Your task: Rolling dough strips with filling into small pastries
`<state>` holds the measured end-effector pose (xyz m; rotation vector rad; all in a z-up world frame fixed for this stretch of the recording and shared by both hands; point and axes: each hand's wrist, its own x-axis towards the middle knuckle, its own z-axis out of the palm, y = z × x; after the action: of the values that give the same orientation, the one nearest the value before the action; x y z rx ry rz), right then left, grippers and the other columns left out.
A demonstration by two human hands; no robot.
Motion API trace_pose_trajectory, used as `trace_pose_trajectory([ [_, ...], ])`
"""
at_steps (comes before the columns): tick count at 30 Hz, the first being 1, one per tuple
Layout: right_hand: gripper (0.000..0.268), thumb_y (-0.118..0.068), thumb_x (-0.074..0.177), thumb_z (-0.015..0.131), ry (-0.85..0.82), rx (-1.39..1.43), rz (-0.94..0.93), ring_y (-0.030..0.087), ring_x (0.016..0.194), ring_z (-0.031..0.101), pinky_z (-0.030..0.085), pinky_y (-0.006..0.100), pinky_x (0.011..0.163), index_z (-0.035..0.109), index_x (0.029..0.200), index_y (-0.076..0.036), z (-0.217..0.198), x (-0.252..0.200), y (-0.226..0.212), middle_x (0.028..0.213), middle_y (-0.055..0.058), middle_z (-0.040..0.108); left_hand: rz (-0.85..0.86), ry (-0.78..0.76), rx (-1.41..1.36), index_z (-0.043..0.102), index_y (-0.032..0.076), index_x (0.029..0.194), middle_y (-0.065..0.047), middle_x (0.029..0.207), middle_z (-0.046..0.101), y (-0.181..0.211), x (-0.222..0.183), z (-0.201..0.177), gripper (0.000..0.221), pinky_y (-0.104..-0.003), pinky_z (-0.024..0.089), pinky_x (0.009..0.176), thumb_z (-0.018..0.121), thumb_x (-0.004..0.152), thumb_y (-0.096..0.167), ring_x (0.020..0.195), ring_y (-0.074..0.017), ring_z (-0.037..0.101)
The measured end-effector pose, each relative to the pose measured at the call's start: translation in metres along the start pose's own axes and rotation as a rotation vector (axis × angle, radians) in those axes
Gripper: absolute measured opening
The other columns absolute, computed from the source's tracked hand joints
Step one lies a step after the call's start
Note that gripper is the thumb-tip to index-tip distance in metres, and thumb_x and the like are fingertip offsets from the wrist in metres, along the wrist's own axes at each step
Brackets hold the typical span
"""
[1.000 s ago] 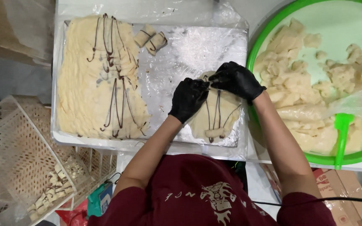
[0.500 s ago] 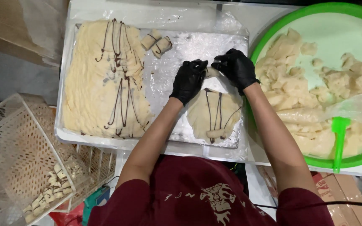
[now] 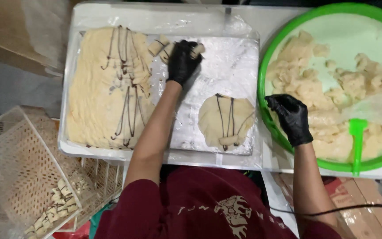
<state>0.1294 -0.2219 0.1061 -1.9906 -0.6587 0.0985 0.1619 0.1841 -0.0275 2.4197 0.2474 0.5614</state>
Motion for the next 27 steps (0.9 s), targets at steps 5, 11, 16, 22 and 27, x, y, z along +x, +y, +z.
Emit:
trace_pose_trajectory([
  [5,0.041,-0.001,0.095,0.083,0.032,0.099,0.064,0.014,0.08,0.054,0.044,0.03,0.077,0.047,0.078,-0.01,-0.004,-0.043,0.009,0.083,0.004,0.053,0.134,-0.035,0.343,0.059,0.012,0.141,-0.016,0.113,0.068,0.008,-0.029,-0.03,0.056,-0.051,0.053,0.079,0.073,0.094,0.039,0.1,-0.0403,0.058],
  [11,0.015,-0.026,0.086,0.085,-0.23,-0.282,-0.064,0.031,0.081,0.07,0.058,0.048,0.076,0.078,0.096,-0.018,0.004,-0.068,-0.05,0.086,0.008,0.072,0.345,-0.113,0.177,0.064,0.021,0.136,-0.008,0.127,0.067,0.135,-0.146,-0.069,0.04,-0.047,0.053,0.097,0.067,0.101,0.041,0.114,-0.0331,0.063],
  [16,0.023,-0.039,0.094,0.073,-0.387,-0.435,-0.117,0.03,0.092,0.071,0.06,0.045,0.076,0.078,0.113,-0.028,0.024,-0.095,-0.019,0.1,0.005,0.076,0.334,-0.33,-0.089,0.068,0.024,0.128,-0.001,0.12,0.071,0.172,-0.246,-0.038,0.038,-0.042,0.053,0.096,0.067,0.097,0.046,0.113,-0.0258,0.065],
  [22,0.025,-0.037,0.091,0.081,-0.225,-0.439,-0.387,0.031,0.09,0.072,0.059,0.041,0.07,0.076,0.097,-0.013,0.044,-0.096,-0.014,0.097,0.01,0.075,0.349,-0.336,-0.122,0.068,0.016,0.13,-0.009,0.122,0.071,0.167,-0.269,-0.01,0.036,-0.045,0.052,0.097,0.066,0.1,0.037,0.113,-0.032,0.065],
  [27,0.03,-0.049,0.088,0.081,-0.254,-0.439,-0.207,0.025,0.098,0.071,0.06,0.04,0.079,0.078,0.11,-0.028,0.046,-0.098,0.002,0.105,0.0,0.074,0.387,-0.265,-0.099,0.069,0.02,0.126,-0.004,0.118,0.07,0.164,-0.262,-0.017,0.037,-0.041,0.054,0.092,0.072,0.094,0.039,0.111,-0.0263,0.065],
])
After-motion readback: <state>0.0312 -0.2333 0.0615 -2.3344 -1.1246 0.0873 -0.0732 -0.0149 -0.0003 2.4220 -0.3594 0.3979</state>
